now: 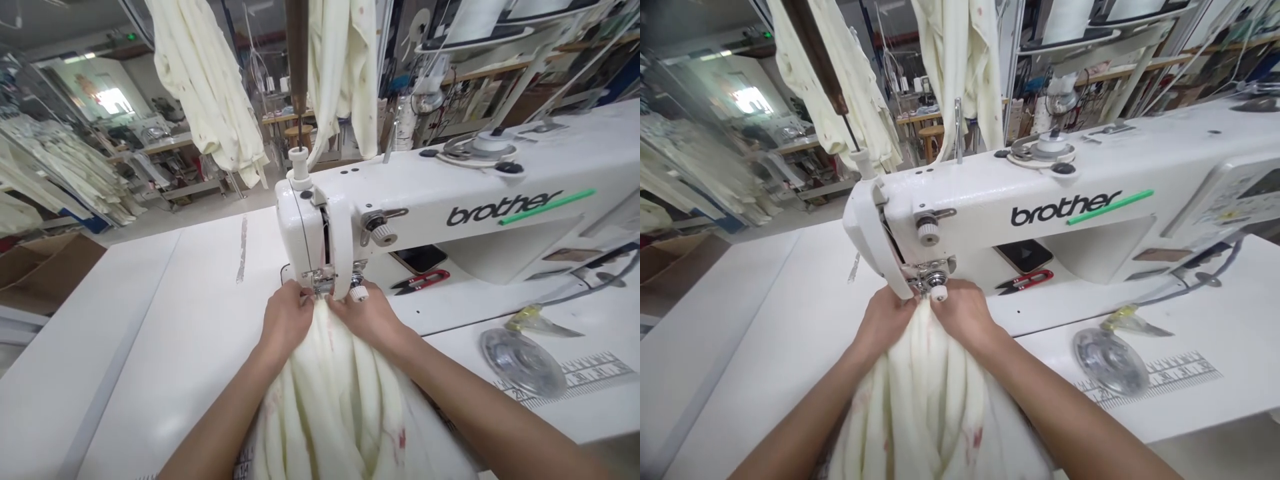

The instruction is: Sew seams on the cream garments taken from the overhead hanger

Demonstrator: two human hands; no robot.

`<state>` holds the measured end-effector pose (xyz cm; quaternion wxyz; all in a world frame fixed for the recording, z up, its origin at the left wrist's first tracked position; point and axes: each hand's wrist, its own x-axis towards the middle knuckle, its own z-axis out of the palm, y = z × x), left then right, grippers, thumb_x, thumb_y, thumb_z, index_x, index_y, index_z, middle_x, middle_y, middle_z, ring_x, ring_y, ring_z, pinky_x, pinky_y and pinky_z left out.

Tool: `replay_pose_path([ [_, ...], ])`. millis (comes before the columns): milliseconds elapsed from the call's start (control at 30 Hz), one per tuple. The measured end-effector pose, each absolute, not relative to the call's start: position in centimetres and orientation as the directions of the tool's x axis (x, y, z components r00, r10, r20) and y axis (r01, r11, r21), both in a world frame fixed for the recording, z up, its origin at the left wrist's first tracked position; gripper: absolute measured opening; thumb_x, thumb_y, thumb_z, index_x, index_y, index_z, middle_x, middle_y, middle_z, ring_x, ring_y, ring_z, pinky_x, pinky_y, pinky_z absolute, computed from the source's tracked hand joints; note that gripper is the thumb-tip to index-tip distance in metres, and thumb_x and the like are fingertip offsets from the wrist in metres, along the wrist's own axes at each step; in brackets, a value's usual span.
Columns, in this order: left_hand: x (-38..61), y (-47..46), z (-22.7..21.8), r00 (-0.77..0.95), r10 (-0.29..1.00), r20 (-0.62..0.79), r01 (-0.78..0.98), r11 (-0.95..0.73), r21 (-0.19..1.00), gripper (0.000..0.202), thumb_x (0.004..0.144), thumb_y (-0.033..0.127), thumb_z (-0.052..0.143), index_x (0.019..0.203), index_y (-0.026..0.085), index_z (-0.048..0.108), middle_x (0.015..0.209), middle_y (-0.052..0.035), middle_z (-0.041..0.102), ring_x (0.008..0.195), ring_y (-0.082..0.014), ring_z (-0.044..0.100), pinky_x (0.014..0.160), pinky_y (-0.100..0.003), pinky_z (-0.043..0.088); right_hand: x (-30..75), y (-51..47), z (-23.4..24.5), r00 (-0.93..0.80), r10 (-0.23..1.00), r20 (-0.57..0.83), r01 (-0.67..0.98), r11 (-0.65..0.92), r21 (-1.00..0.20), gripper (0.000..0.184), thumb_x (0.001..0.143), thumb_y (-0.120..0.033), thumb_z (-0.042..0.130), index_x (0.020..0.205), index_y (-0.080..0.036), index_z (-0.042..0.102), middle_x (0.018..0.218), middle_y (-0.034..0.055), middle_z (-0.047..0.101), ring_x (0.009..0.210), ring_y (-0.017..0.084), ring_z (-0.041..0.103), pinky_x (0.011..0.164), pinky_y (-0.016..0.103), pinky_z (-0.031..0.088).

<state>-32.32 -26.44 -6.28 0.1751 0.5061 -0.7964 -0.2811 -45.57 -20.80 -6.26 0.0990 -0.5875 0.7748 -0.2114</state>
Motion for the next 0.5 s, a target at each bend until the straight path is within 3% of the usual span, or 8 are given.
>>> replay_pose_path([
  [500, -32.58, -26.68, -6.73, -0.397, -0.917, 0.048, -0.732, 0.348, 0.585, 0.011, 0.078, 0.024, 0.045, 0.082, 0.019, 0.054, 0.083, -0.003, 0.064, 0.074, -0.0195, 0.058, 0.06, -0.027, 0.037, -45.59, -21.25, -6.99, -0.32, -0.938, 0.135, -0.895, 0.253, -0.366, 0.014, 0.08, -0.026, 0.052, 0.078, -0.016, 0.061, 0.072, 0.0032, 0.061, 0.064, 0.017, 0.053, 0.051, 0.025, 0.028],
])
